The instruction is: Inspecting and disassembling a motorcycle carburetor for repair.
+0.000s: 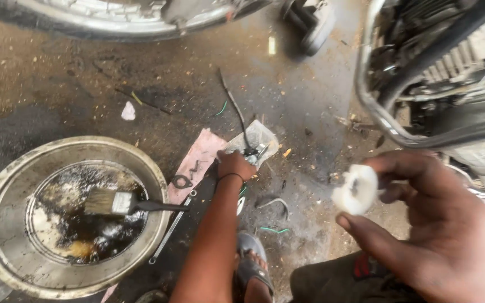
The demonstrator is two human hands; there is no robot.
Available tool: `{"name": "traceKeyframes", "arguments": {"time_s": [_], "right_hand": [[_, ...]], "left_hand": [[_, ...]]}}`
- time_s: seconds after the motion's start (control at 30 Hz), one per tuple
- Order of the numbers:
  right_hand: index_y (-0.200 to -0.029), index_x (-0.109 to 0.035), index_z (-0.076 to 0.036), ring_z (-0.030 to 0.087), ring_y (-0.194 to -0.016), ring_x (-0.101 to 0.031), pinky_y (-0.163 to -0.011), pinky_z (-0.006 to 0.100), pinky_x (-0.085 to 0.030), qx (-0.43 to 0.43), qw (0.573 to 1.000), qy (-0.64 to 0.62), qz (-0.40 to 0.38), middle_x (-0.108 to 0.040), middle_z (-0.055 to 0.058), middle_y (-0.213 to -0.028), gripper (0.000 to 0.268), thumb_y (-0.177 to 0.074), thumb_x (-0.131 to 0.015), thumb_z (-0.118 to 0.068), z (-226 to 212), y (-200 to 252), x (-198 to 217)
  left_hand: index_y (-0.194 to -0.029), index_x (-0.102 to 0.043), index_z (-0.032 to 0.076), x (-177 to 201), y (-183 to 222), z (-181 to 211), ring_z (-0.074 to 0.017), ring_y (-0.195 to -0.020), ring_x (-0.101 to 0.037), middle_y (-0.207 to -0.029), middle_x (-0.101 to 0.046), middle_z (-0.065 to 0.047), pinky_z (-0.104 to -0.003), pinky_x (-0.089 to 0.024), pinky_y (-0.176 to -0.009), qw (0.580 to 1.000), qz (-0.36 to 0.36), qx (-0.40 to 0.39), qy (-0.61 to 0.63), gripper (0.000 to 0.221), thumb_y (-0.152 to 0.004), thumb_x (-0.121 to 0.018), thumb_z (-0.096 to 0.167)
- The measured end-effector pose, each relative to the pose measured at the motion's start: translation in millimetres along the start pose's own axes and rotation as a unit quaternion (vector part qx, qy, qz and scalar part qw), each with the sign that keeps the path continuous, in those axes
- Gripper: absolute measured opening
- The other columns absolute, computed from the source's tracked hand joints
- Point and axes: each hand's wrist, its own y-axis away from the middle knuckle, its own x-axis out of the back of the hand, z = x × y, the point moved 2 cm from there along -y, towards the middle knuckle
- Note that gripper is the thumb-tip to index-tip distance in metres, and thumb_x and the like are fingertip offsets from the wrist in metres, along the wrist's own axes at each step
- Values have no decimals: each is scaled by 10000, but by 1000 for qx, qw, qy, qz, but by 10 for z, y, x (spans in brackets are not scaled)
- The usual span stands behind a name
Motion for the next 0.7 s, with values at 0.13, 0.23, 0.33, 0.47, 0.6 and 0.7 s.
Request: {"name": "traceKeyframes", "arguments": {"time_s": [0.13, 0.23, 0.33, 0.47, 0.6, 0.7], "right_hand": [[-1229, -598, 2, 157, -998, -670, -900, 322, -522, 40, 999, -16, -23, -682, 93, -1063, 544, -741, -837, 11, 31, 25, 149], [-1264, -593, -4, 157, -1000, -683, -850, 320, -574, -15, 995, -94, -14, -683, 97, -1072, 551, -769, -835, 2, 72, 62, 226], [-1261, -578, 18, 167, -1008, -664, -883, 322, -556, 34, 994, -105, -14, -670, 101, -1099, 558, -766, -835, 6, 118, 99, 316], [-1234, -586, 19, 180, -990, -678, -866, 330, -567, -1, 989, -147, -2, -691, 107, -1110, 576, -723, -853, 13, -10, 103, 370], [-1224, -569, 14, 192, -1072, -690, -965, 338, -564, 46, 978, -201, -40, -701, 112, -1124, 578, -708, -829, 45, -71, 169, 357], [-1222, -570, 25, 199, -1113, -695, -968, 345, -589, 67, 960, -265, -62, -696, 122, -1156, 548, -728, -804, 66, -130, 216, 378]], "left_hand": [[-1199, -716, 43, 268, 148, 75, -414, -1132, -599, -1335, -529, -348, -433, -558, -968, 999, 4, 21, 27, 662, -674, -884, 409], [-1182, -692, 16, 573, 403, 99, -404, -970, -689, -1349, -501, -332, -431, -591, -888, 996, 10, 25, 89, 671, -647, -875, 377], [-1178, -725, 14, 650, 609, 29, -317, -898, -756, -1304, -517, -267, -350, -610, -836, 976, 9, 32, 216, 597, -689, -842, 335], [-1234, -623, 7, 928, 1298, 255, -215, -861, -704, -1083, -743, -149, -346, -560, -633, 848, -54, -1, 527, 523, -791, -767, 245], [-1226, -668, -6, 927, 1846, 396, -214, -855, -721, -1014, -756, -133, -323, -609, -654, 685, -114, -71, 716, 443, -908, -662, 302], [-1241, -599, -24, 1350, 2667, 817, -204, -922, -725, -1097, -729, -124, -363, -637, -732, 657, -31, -128, 742, 408, -895, -690, 171]]}}
